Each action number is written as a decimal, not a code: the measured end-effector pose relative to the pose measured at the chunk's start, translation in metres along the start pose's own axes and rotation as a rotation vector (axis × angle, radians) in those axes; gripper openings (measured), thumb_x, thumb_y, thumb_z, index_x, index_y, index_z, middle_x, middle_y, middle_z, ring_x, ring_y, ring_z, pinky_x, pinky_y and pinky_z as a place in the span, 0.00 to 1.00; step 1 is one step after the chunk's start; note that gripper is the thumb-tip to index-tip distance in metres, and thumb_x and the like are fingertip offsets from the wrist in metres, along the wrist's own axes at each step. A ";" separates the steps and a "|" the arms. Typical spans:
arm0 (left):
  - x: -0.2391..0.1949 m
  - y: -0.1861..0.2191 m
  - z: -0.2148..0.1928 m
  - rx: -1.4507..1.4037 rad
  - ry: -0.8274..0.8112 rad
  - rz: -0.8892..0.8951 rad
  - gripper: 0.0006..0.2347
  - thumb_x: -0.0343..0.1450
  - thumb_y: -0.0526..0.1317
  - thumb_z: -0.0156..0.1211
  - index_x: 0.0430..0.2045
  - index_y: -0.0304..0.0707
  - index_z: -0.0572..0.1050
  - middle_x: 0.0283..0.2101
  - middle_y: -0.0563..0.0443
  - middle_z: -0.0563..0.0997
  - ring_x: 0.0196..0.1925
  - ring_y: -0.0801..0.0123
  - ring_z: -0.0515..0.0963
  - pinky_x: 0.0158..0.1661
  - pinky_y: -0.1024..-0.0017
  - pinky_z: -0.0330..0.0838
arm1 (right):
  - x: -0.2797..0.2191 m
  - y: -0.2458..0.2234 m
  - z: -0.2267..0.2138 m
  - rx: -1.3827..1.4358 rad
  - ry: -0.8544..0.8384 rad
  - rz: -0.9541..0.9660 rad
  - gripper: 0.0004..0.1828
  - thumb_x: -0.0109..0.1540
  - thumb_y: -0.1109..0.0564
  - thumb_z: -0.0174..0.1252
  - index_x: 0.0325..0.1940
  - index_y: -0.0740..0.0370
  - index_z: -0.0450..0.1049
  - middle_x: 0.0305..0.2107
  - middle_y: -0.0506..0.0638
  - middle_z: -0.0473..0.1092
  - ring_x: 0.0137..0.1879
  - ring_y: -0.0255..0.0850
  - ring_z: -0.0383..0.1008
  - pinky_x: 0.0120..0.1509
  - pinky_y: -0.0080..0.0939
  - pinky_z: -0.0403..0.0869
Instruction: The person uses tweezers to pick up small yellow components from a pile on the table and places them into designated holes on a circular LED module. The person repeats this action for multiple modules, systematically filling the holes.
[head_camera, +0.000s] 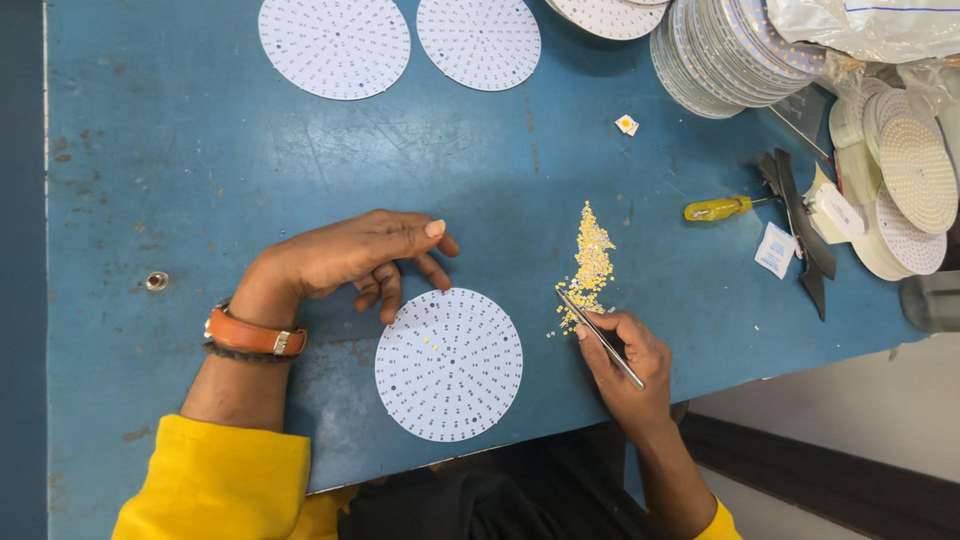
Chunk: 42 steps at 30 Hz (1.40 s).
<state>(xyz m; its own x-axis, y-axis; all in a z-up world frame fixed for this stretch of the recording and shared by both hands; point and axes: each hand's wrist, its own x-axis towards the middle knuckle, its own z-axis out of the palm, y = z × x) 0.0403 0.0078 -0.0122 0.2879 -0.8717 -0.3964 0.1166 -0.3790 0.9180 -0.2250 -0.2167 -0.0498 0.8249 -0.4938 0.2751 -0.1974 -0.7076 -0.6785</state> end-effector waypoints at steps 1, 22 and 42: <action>0.000 -0.001 0.000 -0.004 -0.005 0.004 0.35 0.66 0.65 0.44 0.50 0.27 0.73 0.41 0.30 0.87 0.15 0.65 0.83 0.09 0.77 0.67 | -0.001 0.000 0.000 -0.007 -0.003 0.019 0.10 0.61 0.59 0.65 0.43 0.67 0.78 0.24 0.47 0.71 0.25 0.28 0.64 0.29 0.31 0.63; 0.000 -0.007 0.001 0.002 0.024 0.048 0.40 0.63 0.69 0.48 0.51 0.24 0.73 0.38 0.30 0.87 0.16 0.64 0.84 0.09 0.80 0.67 | -0.007 -0.087 0.060 0.061 -0.220 -0.437 0.09 0.57 0.58 0.67 0.37 0.64 0.75 0.28 0.50 0.74 0.33 0.44 0.71 0.36 0.42 0.70; 0.000 -0.001 -0.002 -0.009 -0.018 -0.003 0.35 0.65 0.65 0.48 0.50 0.27 0.73 0.42 0.32 0.87 0.15 0.66 0.82 0.11 0.78 0.66 | -0.001 -0.013 0.010 0.185 0.027 0.030 0.08 0.63 0.60 0.64 0.42 0.68 0.76 0.23 0.44 0.71 0.28 0.26 0.66 0.31 0.28 0.66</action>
<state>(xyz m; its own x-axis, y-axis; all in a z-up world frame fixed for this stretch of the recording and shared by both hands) 0.0425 0.0087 -0.0134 0.2705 -0.8761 -0.3991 0.1262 -0.3788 0.9169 -0.2180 -0.2019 -0.0484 0.8052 -0.5283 0.2693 -0.1185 -0.5883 -0.7999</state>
